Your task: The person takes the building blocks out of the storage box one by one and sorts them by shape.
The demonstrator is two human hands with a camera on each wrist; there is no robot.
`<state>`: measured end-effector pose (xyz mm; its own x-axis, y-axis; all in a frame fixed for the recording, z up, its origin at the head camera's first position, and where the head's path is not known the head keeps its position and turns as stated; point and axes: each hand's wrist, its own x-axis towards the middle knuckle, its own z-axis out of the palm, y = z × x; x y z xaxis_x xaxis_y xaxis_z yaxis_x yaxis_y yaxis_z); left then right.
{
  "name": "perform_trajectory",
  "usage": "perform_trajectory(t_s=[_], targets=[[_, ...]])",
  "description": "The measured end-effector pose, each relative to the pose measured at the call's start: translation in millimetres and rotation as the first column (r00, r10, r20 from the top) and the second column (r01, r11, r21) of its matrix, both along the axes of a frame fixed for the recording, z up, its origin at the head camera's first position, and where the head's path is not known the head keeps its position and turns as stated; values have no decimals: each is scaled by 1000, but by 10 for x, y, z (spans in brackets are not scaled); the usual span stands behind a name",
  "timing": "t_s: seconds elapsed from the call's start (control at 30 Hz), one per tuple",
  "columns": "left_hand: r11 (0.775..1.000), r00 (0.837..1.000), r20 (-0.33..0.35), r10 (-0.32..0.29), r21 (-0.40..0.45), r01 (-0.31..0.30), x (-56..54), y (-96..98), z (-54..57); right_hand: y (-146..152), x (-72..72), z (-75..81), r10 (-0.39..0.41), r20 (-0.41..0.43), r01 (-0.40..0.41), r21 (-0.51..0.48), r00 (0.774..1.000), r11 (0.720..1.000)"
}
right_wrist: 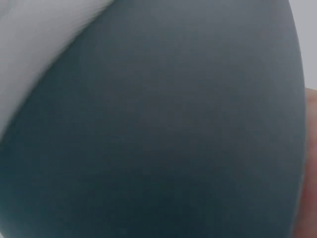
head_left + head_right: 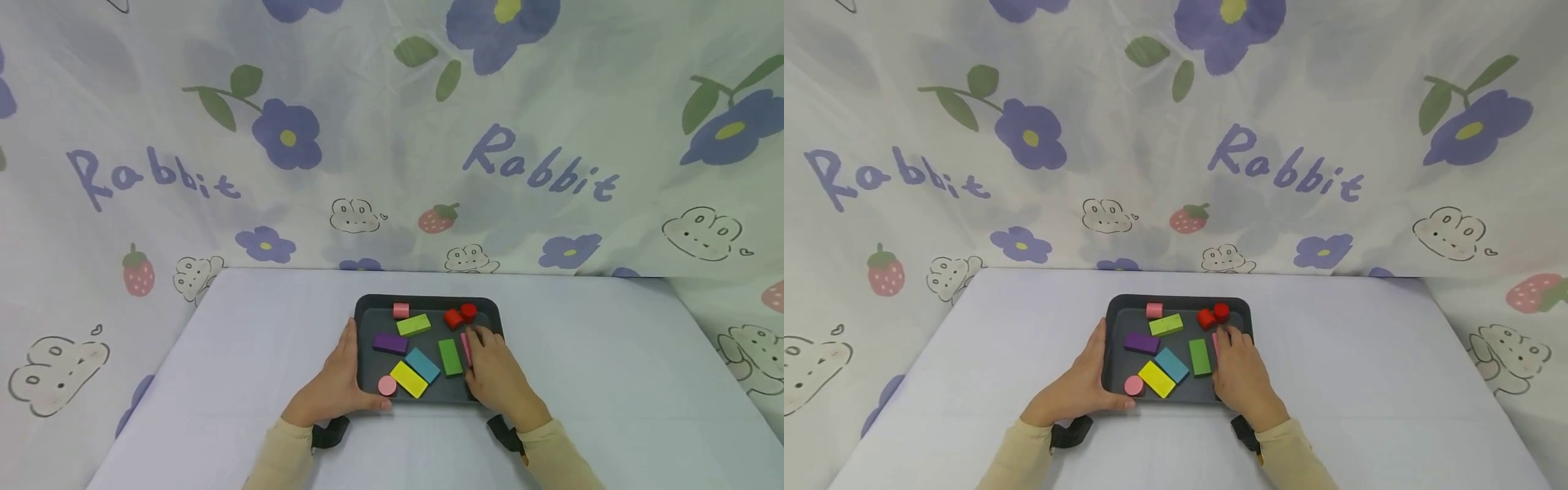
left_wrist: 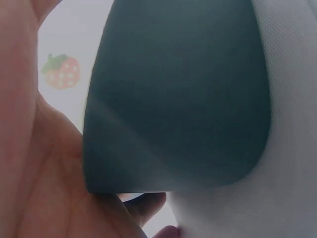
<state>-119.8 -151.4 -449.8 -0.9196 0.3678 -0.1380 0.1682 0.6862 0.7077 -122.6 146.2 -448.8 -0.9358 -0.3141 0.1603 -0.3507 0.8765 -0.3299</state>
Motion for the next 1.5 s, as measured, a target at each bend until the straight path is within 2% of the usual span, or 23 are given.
perform_trajectory(t_s=[0.2,0.5,0.7,0.9,1.5], targets=[[1000,1000,-12,0,9,0,6,-10,-15,15,-14,-7,24,28,-24,5,999,1000],[997,999,-9,36,67,-36,10,-17,-49,9,-19,2,22,32,-21,-17,999,1000],[996,1000,-14,27,87,-26,-4,-26,-73,6,-13,1,11,28,-10,-17,1000,1000],[997,999,-9,32,66,-31,-3,-24,-84,14,-9,0,12,35,-12,-18,999,1000],[1000,998,-51,25,-14,-26,18,-16,-74,39,-29,54,-11,67,20,-132,998,991]])
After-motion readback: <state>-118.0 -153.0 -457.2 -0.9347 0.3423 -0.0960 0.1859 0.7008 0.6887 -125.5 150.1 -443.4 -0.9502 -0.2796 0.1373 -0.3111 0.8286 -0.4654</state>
